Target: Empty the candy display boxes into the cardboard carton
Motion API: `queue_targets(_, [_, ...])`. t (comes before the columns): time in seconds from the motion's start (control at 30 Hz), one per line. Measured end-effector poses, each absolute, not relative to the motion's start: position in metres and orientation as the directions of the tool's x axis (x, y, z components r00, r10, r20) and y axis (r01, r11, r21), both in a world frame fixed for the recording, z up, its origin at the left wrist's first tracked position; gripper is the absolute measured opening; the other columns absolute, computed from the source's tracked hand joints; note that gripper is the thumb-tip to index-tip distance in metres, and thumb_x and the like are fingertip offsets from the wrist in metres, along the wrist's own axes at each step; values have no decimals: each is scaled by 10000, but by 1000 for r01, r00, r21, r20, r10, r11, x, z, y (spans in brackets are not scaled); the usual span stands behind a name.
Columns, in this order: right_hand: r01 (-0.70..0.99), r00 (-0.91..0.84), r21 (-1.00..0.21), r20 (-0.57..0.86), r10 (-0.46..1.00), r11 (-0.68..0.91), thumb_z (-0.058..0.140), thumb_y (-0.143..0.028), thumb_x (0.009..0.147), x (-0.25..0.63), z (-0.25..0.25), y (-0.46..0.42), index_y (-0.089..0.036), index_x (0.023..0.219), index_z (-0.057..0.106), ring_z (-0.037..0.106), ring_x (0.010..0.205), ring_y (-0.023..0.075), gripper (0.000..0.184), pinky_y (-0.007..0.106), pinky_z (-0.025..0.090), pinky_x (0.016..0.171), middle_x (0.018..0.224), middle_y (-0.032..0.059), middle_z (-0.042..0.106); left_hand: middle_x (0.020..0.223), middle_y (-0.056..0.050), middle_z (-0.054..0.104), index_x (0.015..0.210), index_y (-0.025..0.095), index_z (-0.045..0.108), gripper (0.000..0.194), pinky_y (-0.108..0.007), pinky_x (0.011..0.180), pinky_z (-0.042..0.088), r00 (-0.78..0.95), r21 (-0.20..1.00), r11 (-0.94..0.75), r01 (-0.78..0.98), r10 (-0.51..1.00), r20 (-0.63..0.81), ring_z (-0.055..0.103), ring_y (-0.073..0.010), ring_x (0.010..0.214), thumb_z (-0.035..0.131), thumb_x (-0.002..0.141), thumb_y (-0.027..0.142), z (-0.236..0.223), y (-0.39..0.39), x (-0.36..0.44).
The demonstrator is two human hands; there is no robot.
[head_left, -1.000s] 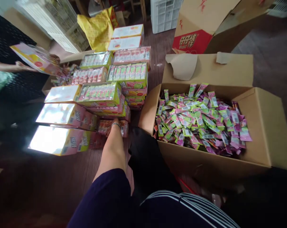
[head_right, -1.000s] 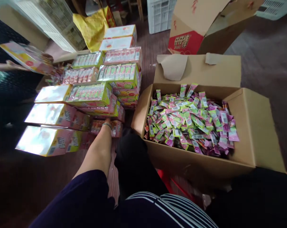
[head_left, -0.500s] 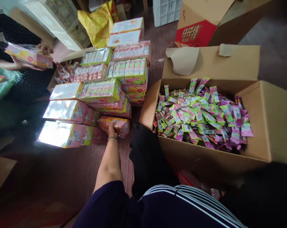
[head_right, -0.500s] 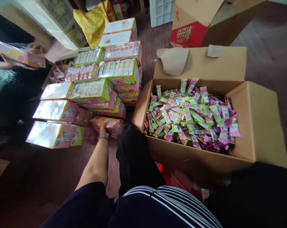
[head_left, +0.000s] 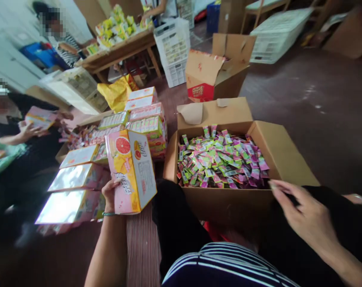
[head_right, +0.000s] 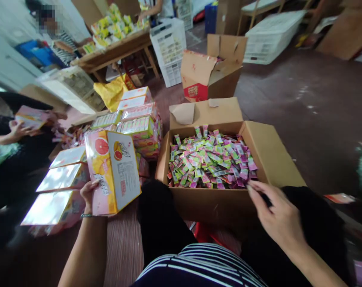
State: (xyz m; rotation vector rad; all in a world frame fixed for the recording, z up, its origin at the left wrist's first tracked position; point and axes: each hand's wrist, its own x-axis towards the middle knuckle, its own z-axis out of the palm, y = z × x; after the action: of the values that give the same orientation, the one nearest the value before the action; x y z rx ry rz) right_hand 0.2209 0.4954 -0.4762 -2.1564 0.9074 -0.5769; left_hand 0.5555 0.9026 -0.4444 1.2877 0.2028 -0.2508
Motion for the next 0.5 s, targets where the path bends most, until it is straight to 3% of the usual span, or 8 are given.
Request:
queue_targets(0.03, [-349, 682, -871, 18, -731, -347, 578, -815, 891, 239, -470, 499, -389, 1050, 698, 712, 1032, 369, 470, 546, 570, 894, 1137, 150, 743, 867, -53, 787, 1138, 265, 753, 485, -507, 835, 651, 961, 926, 259, 273, -118, -250, 745, -381, 982, 738, 667, 380, -433, 881, 559])
queue_targets(0.1, [-202, 773, -977, -120, -623, -63, 699, -807, 819, 281, -452, 503, -326, 1073, 727, 706, 1091, 365, 545, 539, 563, 994, 1141, 128, 748, 864, -46, 790, 1128, 265, 761, 511, -465, 771, 649, 936, 917, 281, 284, -289, -202, 747, -333, 863, 746, 641, 419, -420, 823, 560])
queue_targets(0.17, [-34, 846, -984, -120, -520, 172, 772, -794, 769, 325, -435, 499, -282, 1105, 732, 686, 1159, 351, 614, 523, 532, 1073, 1163, 112, 746, 880, -62, 798, 1080, 233, 775, 527, -454, 728, 641, 807, 868, 262, 423, -545, -229, 743, -319, 801, 737, 613, 473, -420, 758, 555])
queue_targets(0.27, [153, 910, -885, -48, -411, 441, 899, -699, 681, 375, -428, 479, -238, 1050, 723, 690, 1142, 343, 615, 498, 569, 1020, 1160, 101, 746, 947, -102, 814, 1057, 172, 790, 570, -470, 741, 640, 500, 761, 75, 645, -794, -345, 760, -350, 838, 726, 603, 511, -438, 674, 542])
queue_targets(0.4, [129, 936, -779, -109, -335, 613, 1012, -467, 574, 394, -458, 449, -201, 1008, 711, 724, 1043, 338, 592, 479, 605, 958, 1069, 97, 762, 935, -96, 820, 1005, 171, 794, 482, -480, 843, 640, 345, 701, -61, 711, -838, -423, 775, -390, 955, 793, 629, 473, -471, 619, 532])
queue_targets(0.5, [73, 942, -710, -183, -283, 701, 1026, -414, 548, 394, -488, 441, -193, 1000, 694, 738, 999, 323, 602, 467, 617, 937, 1018, 87, 765, 845, -100, 809, 888, 172, 780, 406, -516, 935, 623, 329, 675, -70, 735, -833, -444, 758, -433, 1044, 834, 609, 461, -487, 610, 530])
